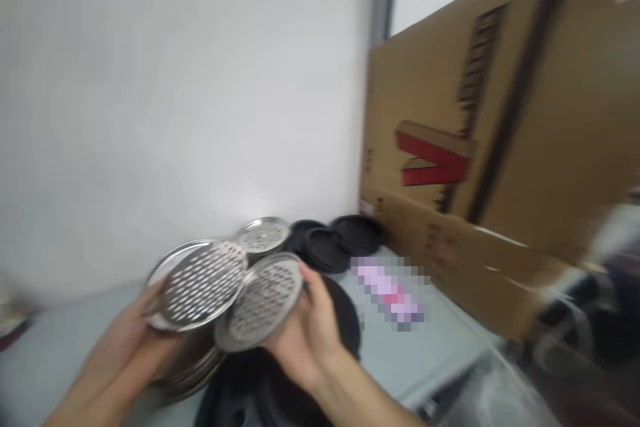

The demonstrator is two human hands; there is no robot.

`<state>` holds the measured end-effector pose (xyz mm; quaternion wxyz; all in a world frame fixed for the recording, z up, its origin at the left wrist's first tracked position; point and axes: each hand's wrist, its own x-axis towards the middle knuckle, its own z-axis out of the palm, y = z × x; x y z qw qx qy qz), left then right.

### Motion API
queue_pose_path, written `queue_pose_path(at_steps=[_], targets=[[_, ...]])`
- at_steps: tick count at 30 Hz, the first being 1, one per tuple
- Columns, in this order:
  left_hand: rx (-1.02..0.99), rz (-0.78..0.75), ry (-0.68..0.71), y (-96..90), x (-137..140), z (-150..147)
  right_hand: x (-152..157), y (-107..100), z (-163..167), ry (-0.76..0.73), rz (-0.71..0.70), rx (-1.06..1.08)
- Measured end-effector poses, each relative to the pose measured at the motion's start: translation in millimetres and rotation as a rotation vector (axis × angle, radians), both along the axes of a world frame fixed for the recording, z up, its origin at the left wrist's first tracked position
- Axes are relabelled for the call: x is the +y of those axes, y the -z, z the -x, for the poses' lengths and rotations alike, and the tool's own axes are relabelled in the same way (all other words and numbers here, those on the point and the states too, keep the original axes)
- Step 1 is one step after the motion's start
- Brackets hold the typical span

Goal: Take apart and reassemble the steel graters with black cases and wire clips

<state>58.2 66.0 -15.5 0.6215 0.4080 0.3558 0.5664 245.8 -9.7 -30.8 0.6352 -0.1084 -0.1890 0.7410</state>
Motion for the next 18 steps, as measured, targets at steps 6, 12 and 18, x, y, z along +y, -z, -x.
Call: queue_pose_path(at_steps=[6, 12, 18], targets=[[0.424, -0.264, -0.191, -22.5, 0, 6, 16, 12, 17, -0.037, 0.228, 0.011], [0.951, -0.709, -0.08, -55.1, -9, -2, 24, 8, 32, 0.029, 0.242, -0.099], [0.957, -0.68, -0.28, -71.1, -12, 12, 28, 16, 22, 0.039, 0.291, -0.088]])
